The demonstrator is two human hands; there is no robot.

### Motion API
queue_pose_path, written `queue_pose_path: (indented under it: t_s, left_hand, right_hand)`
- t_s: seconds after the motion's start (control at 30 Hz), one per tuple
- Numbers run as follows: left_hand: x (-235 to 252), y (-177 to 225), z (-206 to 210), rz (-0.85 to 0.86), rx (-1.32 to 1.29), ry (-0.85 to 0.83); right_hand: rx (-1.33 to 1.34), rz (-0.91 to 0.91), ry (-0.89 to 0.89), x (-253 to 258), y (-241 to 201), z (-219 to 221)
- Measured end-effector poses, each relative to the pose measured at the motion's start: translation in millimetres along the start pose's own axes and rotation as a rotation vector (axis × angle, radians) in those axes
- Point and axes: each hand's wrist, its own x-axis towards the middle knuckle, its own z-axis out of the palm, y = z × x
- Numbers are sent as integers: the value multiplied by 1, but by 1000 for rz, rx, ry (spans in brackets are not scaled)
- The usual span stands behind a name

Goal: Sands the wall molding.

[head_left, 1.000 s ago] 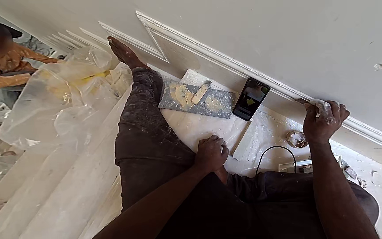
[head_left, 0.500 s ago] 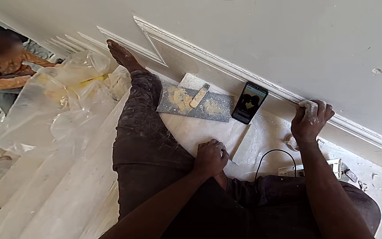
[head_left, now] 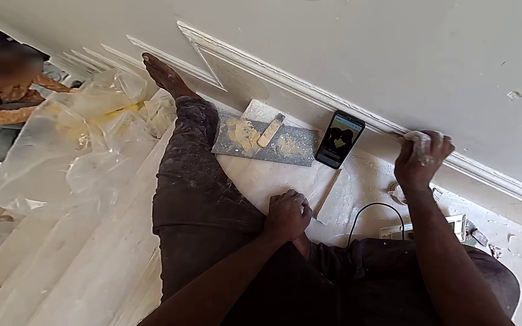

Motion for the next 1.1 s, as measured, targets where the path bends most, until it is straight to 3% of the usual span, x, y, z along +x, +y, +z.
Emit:
queue_pose_path:
  t_s: [0.2, 0.3, 0.6, 0.73, 0.87, 1.1]
  left_hand:
    - [-4, -2, 1, -8, -31, 43]
    - [-1, 2, 0, -32, -1, -5]
    - [-1, 1, -1, -16, -11, 10]
    - [-5, -2, -1, -19, -34, 38]
    - [-1, 1, -1, -29, -18, -5]
    - [0, 1, 2, -18, -9, 14]
  right_hand:
    - [-81, 78, -103, -11, 24, -23]
    - [-108, 116, -40, -18, 39, -31]
    - [-93, 23, 9, -11, 10, 4]
    - [-139, 79, -65, -13, 23, -21]
    - [-185, 139, -4, -22, 43, -35]
    - [-87, 31, -18, -12, 3, 5]
